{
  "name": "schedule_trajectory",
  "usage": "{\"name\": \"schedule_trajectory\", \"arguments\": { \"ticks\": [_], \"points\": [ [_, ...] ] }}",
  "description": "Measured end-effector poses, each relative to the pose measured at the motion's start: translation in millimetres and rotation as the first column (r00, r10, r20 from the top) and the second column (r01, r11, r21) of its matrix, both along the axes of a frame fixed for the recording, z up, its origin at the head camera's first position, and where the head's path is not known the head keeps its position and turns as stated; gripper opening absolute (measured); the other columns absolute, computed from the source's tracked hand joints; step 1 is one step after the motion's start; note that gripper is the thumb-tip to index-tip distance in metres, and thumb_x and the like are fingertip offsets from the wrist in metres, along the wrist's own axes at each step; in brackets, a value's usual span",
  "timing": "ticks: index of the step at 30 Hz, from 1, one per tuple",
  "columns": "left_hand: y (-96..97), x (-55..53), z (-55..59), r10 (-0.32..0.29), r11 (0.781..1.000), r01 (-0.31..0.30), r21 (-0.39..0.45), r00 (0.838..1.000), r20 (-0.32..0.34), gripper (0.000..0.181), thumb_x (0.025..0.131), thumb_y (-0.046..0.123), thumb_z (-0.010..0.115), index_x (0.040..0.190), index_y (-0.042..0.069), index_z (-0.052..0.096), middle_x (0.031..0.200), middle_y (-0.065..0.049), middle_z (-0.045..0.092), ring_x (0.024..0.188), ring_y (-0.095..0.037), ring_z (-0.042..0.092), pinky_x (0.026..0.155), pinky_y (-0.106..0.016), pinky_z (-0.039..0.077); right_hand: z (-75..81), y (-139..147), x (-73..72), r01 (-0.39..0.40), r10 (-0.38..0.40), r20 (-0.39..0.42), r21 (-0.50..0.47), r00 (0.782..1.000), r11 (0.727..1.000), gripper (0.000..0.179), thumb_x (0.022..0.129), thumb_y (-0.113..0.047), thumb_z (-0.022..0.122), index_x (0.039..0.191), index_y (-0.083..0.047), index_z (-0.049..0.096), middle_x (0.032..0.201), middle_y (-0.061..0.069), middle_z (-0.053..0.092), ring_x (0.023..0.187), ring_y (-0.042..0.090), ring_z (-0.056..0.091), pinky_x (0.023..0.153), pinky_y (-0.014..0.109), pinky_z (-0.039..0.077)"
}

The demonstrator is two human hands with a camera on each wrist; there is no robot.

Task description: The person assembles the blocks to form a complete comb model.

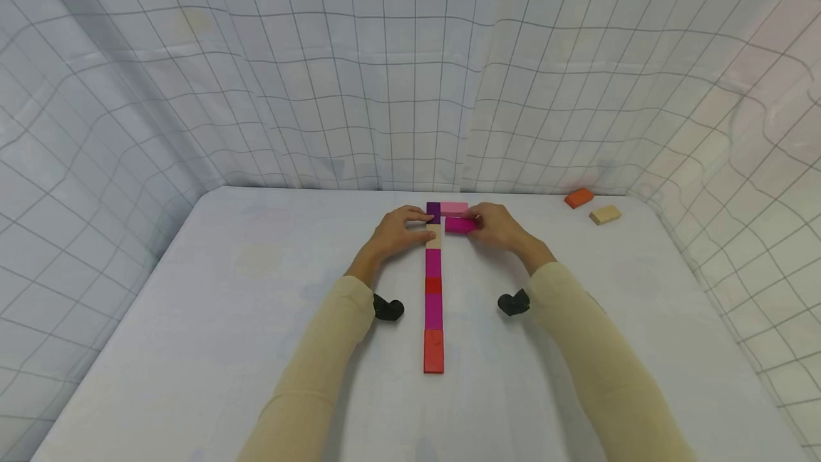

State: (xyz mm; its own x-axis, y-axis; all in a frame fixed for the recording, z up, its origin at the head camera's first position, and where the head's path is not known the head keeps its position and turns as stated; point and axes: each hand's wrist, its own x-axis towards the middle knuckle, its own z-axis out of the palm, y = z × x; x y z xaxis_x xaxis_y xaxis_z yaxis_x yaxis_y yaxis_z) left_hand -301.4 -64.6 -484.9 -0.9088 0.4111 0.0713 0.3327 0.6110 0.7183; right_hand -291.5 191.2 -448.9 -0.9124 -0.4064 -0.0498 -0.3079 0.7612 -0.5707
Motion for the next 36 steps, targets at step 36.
{"name": "schedule_trajectory", "arguments": {
  "ticks": [36],
  "points": [
    [0.1,-1.1,-2.9,0.004,1.000,-0.004,-0.004,1.000,-0.008,0.050,0.093,0.039,0.077,0.136,0.014,0.071,0.142,-0.008,0.059,0.138,-0.028,0.047,0.116,-0.049,0.034,-3.0,-14,-3.8,-0.047,0.047,-0.014,0.029,0.999,0.998,0.035,0.096,-0.007,0.072,0.129,0.004,0.069,0.118,0.018,0.069,0.108,0.030,0.063,0.098,0.043,0.052]
  ]
}}
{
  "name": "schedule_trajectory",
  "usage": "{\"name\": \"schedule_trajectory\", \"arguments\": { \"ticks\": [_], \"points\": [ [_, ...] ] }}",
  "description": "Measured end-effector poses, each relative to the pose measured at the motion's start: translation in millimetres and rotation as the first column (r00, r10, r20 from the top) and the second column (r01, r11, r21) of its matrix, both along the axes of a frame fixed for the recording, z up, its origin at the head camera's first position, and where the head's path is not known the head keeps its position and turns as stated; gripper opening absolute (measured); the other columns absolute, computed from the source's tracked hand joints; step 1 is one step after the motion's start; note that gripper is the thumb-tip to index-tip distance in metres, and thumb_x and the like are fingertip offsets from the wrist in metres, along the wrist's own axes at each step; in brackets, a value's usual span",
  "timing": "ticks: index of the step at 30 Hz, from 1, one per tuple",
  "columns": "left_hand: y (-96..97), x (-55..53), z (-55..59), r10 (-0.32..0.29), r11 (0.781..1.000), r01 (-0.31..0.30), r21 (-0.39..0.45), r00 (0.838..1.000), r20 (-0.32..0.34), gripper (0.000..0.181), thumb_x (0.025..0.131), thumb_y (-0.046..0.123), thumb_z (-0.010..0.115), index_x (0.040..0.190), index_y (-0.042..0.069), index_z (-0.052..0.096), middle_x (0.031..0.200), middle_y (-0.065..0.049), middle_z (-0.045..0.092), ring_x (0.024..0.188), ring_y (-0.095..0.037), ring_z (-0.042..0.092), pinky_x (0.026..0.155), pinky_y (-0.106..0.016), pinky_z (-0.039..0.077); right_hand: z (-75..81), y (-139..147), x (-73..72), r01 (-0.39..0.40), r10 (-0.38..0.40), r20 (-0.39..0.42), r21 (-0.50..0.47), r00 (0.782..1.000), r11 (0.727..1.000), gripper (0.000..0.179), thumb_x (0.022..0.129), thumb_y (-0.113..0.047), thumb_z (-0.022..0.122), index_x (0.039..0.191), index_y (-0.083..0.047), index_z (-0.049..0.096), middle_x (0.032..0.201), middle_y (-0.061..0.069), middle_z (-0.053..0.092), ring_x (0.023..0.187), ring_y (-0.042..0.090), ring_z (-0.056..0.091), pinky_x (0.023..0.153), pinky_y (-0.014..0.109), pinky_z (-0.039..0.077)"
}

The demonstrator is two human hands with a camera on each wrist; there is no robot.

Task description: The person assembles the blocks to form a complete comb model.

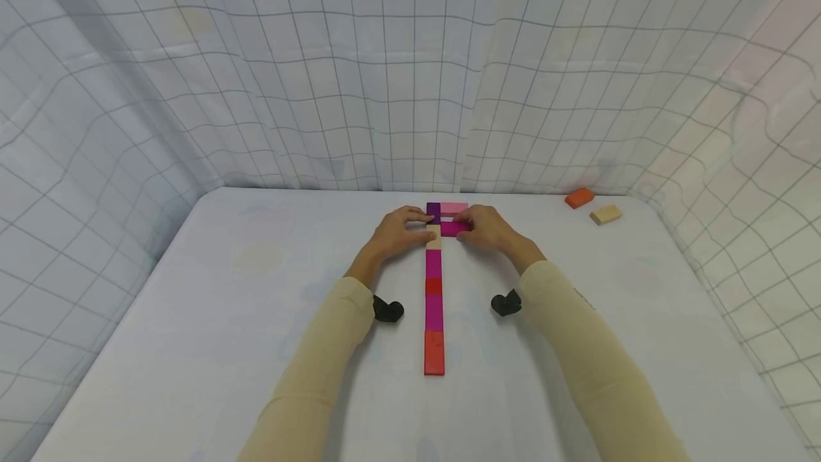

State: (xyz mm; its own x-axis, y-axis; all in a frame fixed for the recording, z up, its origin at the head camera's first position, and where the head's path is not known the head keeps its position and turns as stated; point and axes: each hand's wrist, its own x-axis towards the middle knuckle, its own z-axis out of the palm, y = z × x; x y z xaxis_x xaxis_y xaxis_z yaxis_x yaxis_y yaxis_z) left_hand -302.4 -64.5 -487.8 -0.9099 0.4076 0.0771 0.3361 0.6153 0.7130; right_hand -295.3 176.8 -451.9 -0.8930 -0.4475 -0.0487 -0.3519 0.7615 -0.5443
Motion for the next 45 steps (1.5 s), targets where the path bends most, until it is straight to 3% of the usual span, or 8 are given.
{"name": "schedule_trajectory", "arguments": {
  "ticks": [5,13,19,24,29,32,37,45],
  "points": [
    [0.0,1.7,0.1,-0.004,1.000,0.004,0.008,1.000,-0.021,0.050,0.093,0.039,0.076,0.136,0.012,0.071,0.142,-0.009,0.059,0.138,-0.030,0.048,0.115,-0.051,0.035,0.2,-1,0.0,-0.017,0.018,-0.019,0.027,1.000,0.999,0.036,0.096,-0.007,0.073,0.129,0.004,0.069,0.117,0.017,0.070,0.105,0.028,0.062,0.096,0.043,0.052],
    [-1.2,-0.3,0.9,-0.014,1.000,0.014,0.001,1.000,0.006,0.052,0.093,0.040,0.077,0.138,0.015,0.069,0.144,-0.008,0.058,0.138,-0.027,0.047,0.116,-0.050,0.035,6.3,2,-0.9,-0.039,0.038,0.008,0.068,0.999,0.997,0.045,0.095,-0.010,0.074,0.138,0.001,0.065,0.116,0.015,0.067,0.101,0.028,0.058,0.095,0.043,0.051],
    [-4.5,-1.2,-0.3,-0.011,0.998,0.008,0.058,0.999,0.052,0.061,0.092,0.040,0.078,0.145,0.015,0.063,0.144,-0.011,0.058,0.134,-0.029,0.050,0.115,-0.049,0.037,15.2,17,1.3,-0.024,0.021,0.049,0.052,0.999,0.998,0.045,0.095,-0.013,0.073,0.139,-0.004,0.063,0.125,0.016,0.065,0.114,0.033,0.057,0.101,0.049,0.049],
    [-6.9,-0.7,-0.4,-0.013,0.999,0.010,0.052,0.998,0.058,0.065,0.090,0.041,0.080,0.147,0.015,0.061,0.142,-0.011,0.058,0.130,-0.028,0.052,0.112,-0.049,0.040,24.8,36,4.8,-0.011,0.008,0.062,0.047,0.998,0.999,0.047,0.096,-0.014,0.071,0.141,-0.004,0.061,0.125,0.018,0.064,0.115,0.035,0.058,0.100,0.050,0.050],
    [-7.9,7.8,3.3,-0.085,0.996,0.085,0.026,0.996,-0.023,0.063,0.089,0.035,0.082,0.144,0.011,0.063,0.142,-0.012,0.055,0.133,-0.029,0.050,0.114,-0.049,0.039,35.7,61,9.5,-0.004,0.002,0.049,0.042,0.999,0.999,0.048,0.097,-0.014,0.071,0.141,0.000,0.059,0.125,0.021,0.064,0.115,0.037,0.059,0.099,0.051,0.051],
    [-8.7,17.8,5.2,-0.157,0.988,0.156,-0.023,0.985,-0.068,0.064,0.089,0.037,0.083,0.143,0.010,0.063,0.145,-0.013,0.052,0.137,-0.030,0.045,0.116,-0.050,0.035,40.9,77,11.7,0.002,-0.003,0.025,0.041,1.000,0.999,0.047,0.097,-0.013,0.071,0.140,0.002,0.059,0.124,0.023,0.064,0.115,0.038,0.059,0.098,0.052,0.050],
    [-10.8,33.7,4.0,-0.244,0.966,0.234,-0.109,0.966,-0.087,0.067,0.089,0.043,0.081,0.143,0.008,0.062,0.149,-0.010,0.050,0.140,-0.029,0.041,0.118,-0.049,0.033,50.3,103,15.8,0.032,-0.032,0.014,0.051,0.999,0.998,0.047,0.097,-0.014,0.071,0.140,0.004,0.059,0.125,0.025,0.064,0.117,0.041,0.058,0.099,0.054,0.049],
    [-13.0,42.2,2.1,-0.307,0.943,0.281,-0.177,0.941,-0.142,0.059,0.093,0.039,0.076,0.141,0.006,0.063,0.148,-0.009,0.051,0.139,-0.028,0.045,0.117,-0.046,0.035,58.6,135,20.1,0.083,-0.083,0.010,0.044,0.996,0.996,0.048,0.099,-0.016,0.070,0.140,0.005,0.058,0.126,0.027,0.063,0.119,0.043,0.058,0.099,0.055,0.048]
  ]
}}
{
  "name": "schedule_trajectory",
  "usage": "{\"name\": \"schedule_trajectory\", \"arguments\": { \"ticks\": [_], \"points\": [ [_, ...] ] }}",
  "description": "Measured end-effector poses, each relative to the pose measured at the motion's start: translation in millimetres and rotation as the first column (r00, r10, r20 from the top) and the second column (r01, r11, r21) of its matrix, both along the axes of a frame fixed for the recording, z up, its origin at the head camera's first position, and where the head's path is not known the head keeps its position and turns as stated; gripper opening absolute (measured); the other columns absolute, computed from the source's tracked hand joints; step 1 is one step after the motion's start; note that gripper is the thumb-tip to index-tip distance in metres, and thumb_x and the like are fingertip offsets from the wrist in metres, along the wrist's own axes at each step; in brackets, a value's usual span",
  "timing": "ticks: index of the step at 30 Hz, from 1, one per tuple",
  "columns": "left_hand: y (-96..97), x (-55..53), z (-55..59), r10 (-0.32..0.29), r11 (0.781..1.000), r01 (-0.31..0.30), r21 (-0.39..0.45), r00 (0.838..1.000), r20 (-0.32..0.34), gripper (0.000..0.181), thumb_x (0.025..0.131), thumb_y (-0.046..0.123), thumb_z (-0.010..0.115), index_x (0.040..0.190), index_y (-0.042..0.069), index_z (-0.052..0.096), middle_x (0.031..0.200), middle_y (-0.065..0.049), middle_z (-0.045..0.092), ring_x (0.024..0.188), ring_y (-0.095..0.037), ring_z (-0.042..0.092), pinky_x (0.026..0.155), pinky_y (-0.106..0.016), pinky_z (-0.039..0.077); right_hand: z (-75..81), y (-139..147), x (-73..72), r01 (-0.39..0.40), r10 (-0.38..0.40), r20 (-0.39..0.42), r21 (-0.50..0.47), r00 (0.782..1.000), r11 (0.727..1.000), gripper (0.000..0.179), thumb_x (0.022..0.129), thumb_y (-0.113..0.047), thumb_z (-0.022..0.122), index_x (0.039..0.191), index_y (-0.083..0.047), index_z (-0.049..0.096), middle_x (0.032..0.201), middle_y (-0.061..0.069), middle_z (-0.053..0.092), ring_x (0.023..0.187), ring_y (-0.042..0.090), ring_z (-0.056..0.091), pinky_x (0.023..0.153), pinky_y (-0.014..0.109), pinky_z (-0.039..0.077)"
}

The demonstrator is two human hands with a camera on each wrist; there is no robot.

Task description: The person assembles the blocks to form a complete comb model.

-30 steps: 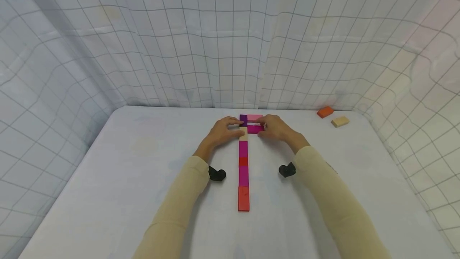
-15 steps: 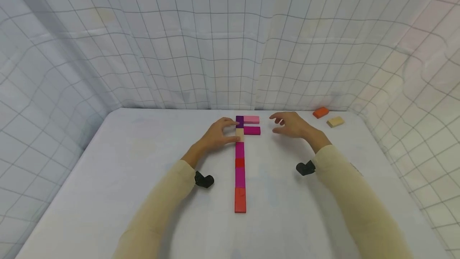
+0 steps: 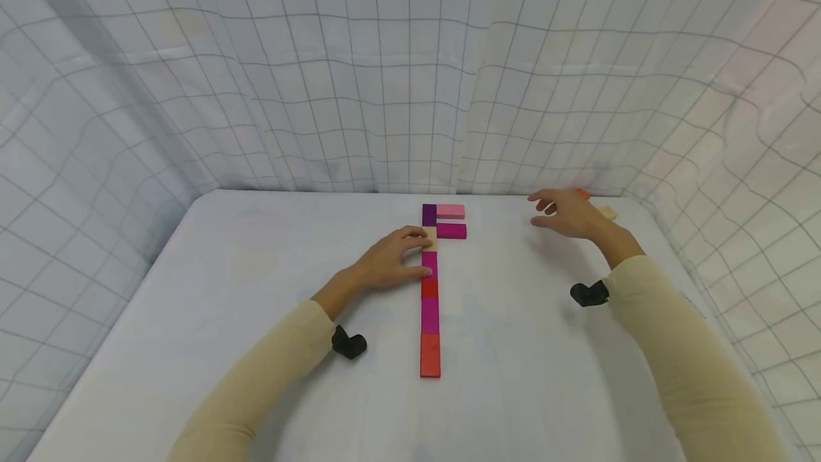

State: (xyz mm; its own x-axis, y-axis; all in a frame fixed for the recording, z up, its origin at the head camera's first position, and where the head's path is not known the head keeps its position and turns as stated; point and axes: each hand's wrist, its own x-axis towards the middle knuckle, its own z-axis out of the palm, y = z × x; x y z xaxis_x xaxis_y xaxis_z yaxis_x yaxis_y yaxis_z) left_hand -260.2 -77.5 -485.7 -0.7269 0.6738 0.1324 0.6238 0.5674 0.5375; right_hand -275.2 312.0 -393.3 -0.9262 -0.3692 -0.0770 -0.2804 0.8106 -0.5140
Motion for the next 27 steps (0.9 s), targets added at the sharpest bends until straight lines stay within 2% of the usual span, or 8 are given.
{"name": "schedule_trajectory", "arguments": {
  "ticks": [9,16,23,27],
  "points": [
    [-1.5,-0.2,-2.5,0.000,0.999,0.000,0.042,1.000,0.012,0.055,0.093,0.037,0.076,0.137,0.006,0.066,0.147,-0.010,0.051,0.139,-0.029,0.045,0.118,-0.048,0.033,7.5,33,0.6,0.098,-0.098,0.016,0.009,0.995,0.995,0.053,0.100,-0.019,0.069,0.145,0.003,0.053,0.130,0.029,0.060,0.121,0.045,0.056,0.097,0.059,0.049],
    [-0.2,-1.0,-4.0,-0.001,0.999,-0.001,0.055,1.000,0.030,0.052,0.093,0.038,0.075,0.136,0.008,0.066,0.148,-0.008,0.050,0.140,-0.027,0.043,0.117,-0.049,0.033,9.5,61,-1.1,0.188,-0.188,0.051,0.009,0.981,0.982,0.055,0.100,-0.023,0.067,0.147,0.001,0.051,0.137,0.029,0.054,0.123,0.046,0.052,0.093,0.058,0.050],
    [-0.5,-2.3,-5.7,0.001,0.998,-0.004,0.061,0.999,0.046,0.052,0.093,0.038,0.075,0.136,0.009,0.066,0.148,-0.006,0.050,0.139,-0.026,0.044,0.116,-0.051,0.034,-1.8,88,-3.7,0.239,-0.241,0.075,0.033,0.968,0.971,0.055,0.101,-0.017,0.063,0.148,0.006,0.046,0.144,0.031,0.047,0.132,0.052,0.042,0.101,0.067,0.041],
    [-1.6,-2.4,-7.1,0.009,0.998,-0.011,0.060,0.999,0.041,0.052,0.093,0.039,0.074,0.135,0.010,0.067,0.147,-0.005,0.050,0.138,-0.026,0.044,0.116,-0.051,0.034,-10.4,99,-4.8,0.265,-0.266,0.121,0.024,0.956,0.964,0.060,0.104,-0.024,0.062,0.152,0.004,0.042,0.151,0.031,0.040,0.137,0.053,0.035,0.104,0.070,0.038]
  ]
}}
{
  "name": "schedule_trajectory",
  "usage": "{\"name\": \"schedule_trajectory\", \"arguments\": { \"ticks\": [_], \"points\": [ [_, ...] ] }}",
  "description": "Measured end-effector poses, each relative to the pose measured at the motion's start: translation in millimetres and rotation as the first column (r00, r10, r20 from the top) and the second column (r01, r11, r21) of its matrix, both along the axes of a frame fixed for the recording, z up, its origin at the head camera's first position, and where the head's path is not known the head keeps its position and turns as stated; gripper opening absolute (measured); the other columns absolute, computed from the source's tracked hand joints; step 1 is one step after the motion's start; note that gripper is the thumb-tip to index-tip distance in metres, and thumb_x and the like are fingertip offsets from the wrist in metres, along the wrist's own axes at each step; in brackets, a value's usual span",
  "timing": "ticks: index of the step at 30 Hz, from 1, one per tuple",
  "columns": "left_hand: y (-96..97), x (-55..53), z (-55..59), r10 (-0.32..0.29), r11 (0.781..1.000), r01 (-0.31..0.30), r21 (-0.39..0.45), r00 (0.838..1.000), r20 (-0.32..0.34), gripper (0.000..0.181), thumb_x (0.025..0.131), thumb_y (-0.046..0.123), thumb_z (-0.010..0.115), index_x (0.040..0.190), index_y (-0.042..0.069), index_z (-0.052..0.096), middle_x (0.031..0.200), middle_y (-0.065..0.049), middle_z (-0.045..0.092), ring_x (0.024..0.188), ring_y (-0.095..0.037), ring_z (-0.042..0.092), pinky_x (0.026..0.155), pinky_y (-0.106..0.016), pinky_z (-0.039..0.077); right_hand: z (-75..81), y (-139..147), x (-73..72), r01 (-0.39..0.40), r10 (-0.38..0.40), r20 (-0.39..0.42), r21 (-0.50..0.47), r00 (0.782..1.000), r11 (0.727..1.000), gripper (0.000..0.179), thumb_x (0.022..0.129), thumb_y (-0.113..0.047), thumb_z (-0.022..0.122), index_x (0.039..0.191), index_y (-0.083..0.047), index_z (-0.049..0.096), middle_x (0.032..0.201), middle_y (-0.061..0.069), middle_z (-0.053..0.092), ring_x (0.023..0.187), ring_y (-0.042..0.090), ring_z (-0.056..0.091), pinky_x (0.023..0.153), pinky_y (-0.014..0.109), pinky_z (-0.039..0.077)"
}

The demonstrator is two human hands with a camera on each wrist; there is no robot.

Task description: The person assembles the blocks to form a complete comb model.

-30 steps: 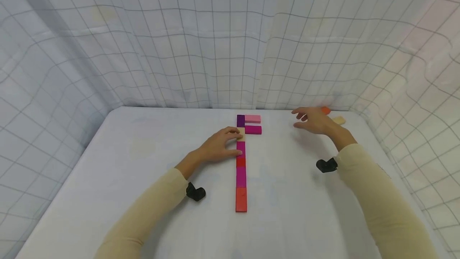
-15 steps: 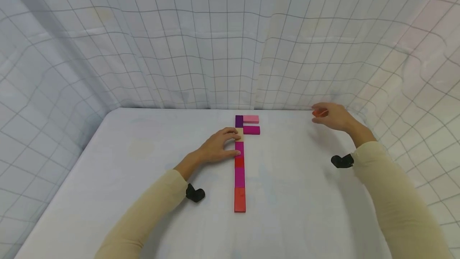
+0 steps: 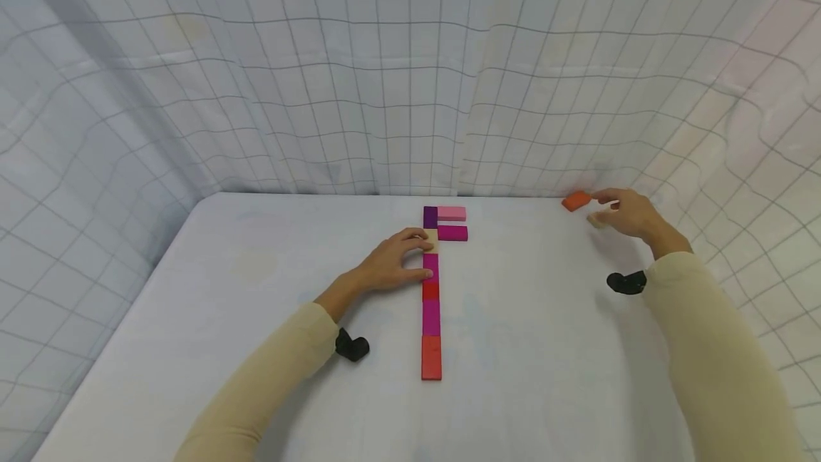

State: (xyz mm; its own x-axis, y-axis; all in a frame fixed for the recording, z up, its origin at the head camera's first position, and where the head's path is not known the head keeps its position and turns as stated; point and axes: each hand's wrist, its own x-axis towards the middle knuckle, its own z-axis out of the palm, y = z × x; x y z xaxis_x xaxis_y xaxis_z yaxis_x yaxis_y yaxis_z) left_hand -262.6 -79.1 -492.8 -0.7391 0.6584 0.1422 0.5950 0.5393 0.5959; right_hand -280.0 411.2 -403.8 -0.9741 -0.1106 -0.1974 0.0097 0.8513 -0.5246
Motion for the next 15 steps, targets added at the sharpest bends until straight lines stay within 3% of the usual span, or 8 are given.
{"name": "schedule_trajectory", "arguments": {
  "ticks": [4,9,15],
  "points": [
    [-1.7,1.1,0.5,0.012,1.000,-0.012,-0.003,1.000,0.003,0.051,0.093,0.039,0.074,0.135,0.010,0.067,0.147,-0.005,0.050,0.139,-0.026,0.044,0.116,-0.051,0.034,-10.0,7,-0.3,0.018,-0.018,0.021,-0.028,1.000,0.999,0.061,0.105,-0.026,0.060,0.155,0.001,0.039,0.156,0.034,0.030,0.140,0.055,0.029,0.106,0.072,0.034],
    [-1.4,1.9,4.7,0.005,1.000,-0.005,-0.004,1.000,0.023,0.053,0.093,0.039,0.075,0.136,0.010,0.066,0.149,-0.005,0.049,0.140,-0.026,0.042,0.117,-0.051,0.033,-24.6,15,-1.4,0.028,-0.028,0.014,-0.034,1.000,0.999,0.056,0.103,-0.012,0.055,0.155,0.004,0.037,0.158,0.040,0.020,0.141,0.061,0.022,0.108,0.076,0.025],
    [2.0,3.8,10.0,0.001,1.000,-0.001,-0.011,0.999,0.046,0.053,0.093,0.038,0.076,0.136,0.009,0.067,0.149,-0.005,0.049,0.141,-0.027,0.042,0.117,-0.051,0.033,-44.7,21,-5.2,-0.009,0.009,-0.015,0.039,1.000,0.999,0.061,0.091,0.002,0.049,0.151,0.008,0.037,0.155,0.041,0.023,0.139,0.061,0.023,0.111,0.074,0.021]
  ]
}}
